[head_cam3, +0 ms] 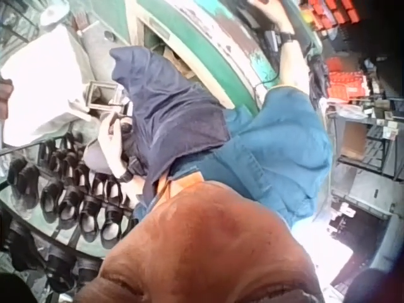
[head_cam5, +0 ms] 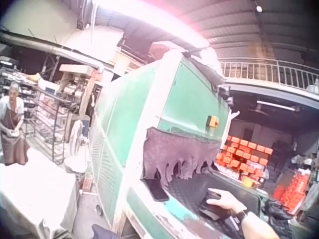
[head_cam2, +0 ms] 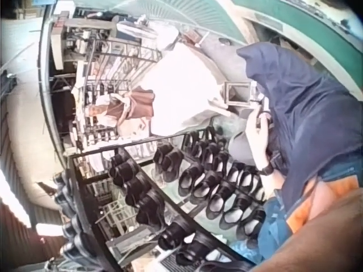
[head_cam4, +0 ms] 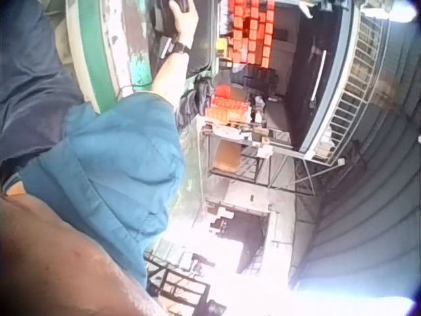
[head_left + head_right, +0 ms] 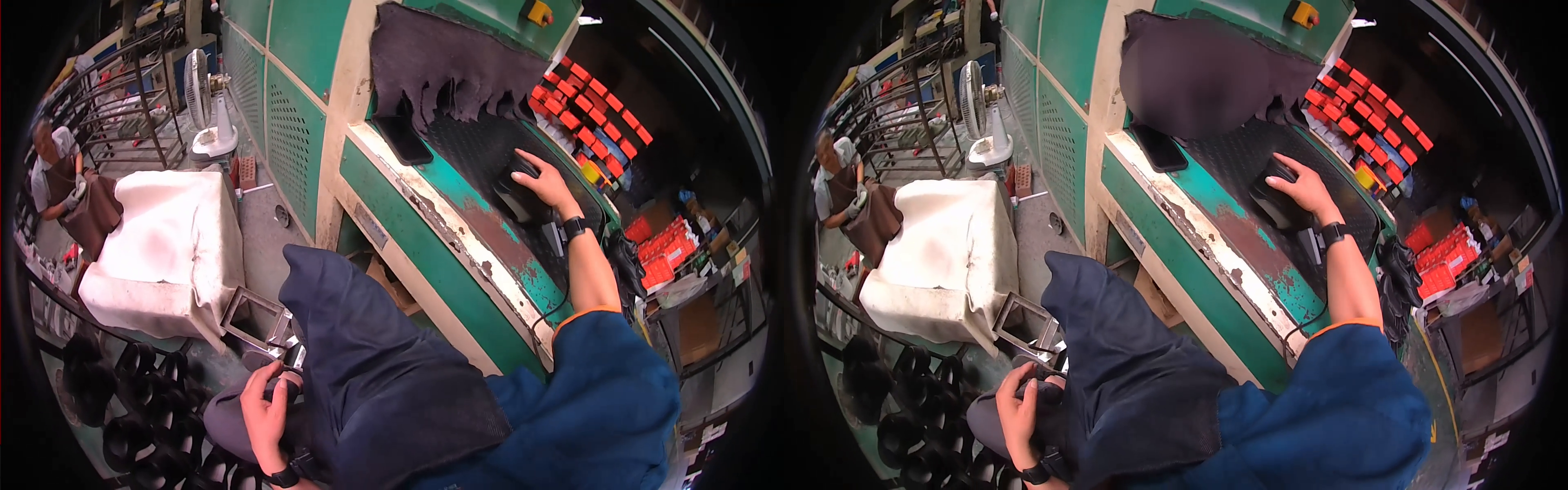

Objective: Insert insoles into shoes and prepare them for production.

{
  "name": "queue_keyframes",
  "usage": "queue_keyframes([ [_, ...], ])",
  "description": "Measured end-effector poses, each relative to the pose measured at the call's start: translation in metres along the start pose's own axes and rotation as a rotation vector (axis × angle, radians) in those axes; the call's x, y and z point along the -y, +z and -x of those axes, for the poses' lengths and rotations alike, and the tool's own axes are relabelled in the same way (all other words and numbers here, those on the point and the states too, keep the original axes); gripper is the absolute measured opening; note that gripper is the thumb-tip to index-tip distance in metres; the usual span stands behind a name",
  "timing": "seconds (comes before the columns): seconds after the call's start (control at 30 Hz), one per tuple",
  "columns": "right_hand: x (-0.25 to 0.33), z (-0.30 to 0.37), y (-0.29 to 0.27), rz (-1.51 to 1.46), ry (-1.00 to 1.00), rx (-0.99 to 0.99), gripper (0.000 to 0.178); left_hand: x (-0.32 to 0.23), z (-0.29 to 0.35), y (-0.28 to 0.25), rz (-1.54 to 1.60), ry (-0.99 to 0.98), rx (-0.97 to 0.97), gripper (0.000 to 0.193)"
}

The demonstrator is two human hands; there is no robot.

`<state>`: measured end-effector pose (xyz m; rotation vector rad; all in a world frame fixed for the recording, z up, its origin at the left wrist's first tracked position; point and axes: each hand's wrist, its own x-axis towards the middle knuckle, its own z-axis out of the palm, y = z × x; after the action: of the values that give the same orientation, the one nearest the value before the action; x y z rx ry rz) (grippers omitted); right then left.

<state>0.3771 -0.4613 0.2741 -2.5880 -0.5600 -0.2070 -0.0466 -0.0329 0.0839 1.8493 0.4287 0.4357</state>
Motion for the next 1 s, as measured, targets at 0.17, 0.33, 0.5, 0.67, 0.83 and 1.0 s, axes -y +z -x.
queue_keyframes([
  [0.17,0.102,0.02,-0.057,-0.896,-0.263,-0.207,0.078,-0.049,-0.021,0.002,0.129,0.185,0.069,0.052],
  [0.33,0.213,0.004,-0.018,-1.459,-0.515,-0.12,0.074,-0.085,-0.048,0.029,0.198,0.551,0.119,0.089],
  [0.5,0.255,0.017,0.122,-1.802,-0.616,0.495,0.06,-0.101,-0.039,0.049,0.3,0.542,0.294,0.106],
  [0.67,0.243,0.035,0.321,-1.703,0.324,0.977,0.028,-0.005,0.012,0.065,1.201,-0.354,0.155,0.095],
  [0.83,0.247,0.067,0.438,-1.368,0.722,1.18,0.021,0.038,0.031,0.045,1.635,-0.746,-0.074,0.078],
  [1.0,0.26,0.093,0.416,-1.336,0.545,1.302,0.019,0.017,0.05,0.046,1.0,-0.624,-0.099,0.07],
])
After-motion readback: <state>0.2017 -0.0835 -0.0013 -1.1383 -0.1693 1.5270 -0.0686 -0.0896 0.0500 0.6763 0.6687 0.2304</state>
